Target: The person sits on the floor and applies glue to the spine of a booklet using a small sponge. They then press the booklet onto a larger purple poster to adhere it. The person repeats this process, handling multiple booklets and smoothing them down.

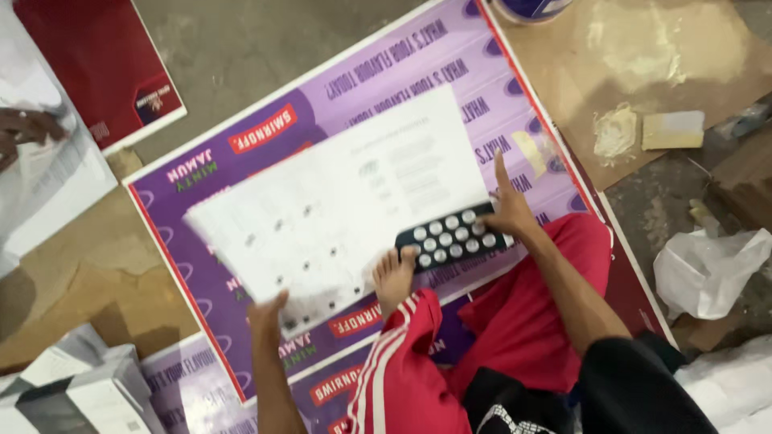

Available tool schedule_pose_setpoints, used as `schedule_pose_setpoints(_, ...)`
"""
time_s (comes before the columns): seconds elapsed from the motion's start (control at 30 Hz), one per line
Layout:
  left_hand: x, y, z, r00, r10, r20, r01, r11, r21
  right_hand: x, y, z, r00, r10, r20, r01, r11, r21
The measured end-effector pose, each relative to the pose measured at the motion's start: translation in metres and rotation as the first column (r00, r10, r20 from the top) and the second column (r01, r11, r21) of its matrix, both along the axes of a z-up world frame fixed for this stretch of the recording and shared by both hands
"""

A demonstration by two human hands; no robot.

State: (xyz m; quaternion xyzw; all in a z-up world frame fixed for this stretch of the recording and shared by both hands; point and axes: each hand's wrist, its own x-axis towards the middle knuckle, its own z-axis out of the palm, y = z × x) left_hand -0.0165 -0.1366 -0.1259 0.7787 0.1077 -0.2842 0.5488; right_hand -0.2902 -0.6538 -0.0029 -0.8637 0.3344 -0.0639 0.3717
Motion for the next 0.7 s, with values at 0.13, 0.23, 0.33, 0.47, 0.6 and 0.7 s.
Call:
schedule_pose_setpoints(0.13, 0.025, -0.033, -0.012, 0.995, -0.049, -0.086, 0.064, 0.980, 0.187, 0.041, -0.024, -0.035, 0.902, 0.031, -0.431, 0.002, 0.997, 0.075)
schedule_pose_setpoints(0.23, 0.015, -0.036, -0.005, 0.986, -0.106, 0.130, 0.053, 0.932, 0.358, 0.044, -0.023, -0.031, 0.949, 0.051, -0.311, -0.047, 0.999, 0.018)
schedule_pose_setpoints(0.33, 0.001, -0.037, -0.005, 0.945, -0.112, 0.308, -0.013, 0.927, 0.374, 0.052, 0.002, 0.001, 0.897, -0.018, -0.443, -0.007, 0.999, -0.054)
schedule_pose_setpoints(0.47, 0.004, -0.030, 0.001, 0.955, -0.057, 0.291, -0.073, 0.907, 0.416, 0.075, 0.065, 0.034, 0.823, -0.051, -0.565, -0.096, 0.969, -0.227)
schedule_pose_setpoints(0.6, 0.011, -0.036, 0.000, 0.976, -0.043, 0.214, -0.072, 0.862, 0.501, 0.058, 0.025, 0.018, 0.901, 0.001, -0.435, -0.055, 0.992, -0.111)
schedule_pose_setpoints(0.7, 0.007, -0.040, -0.004, 0.956, -0.021, 0.292, -0.114, 0.891, 0.439, 0.056, -0.012, -0.002, 0.912, 0.002, -0.410, -0.023, 0.999, -0.047)
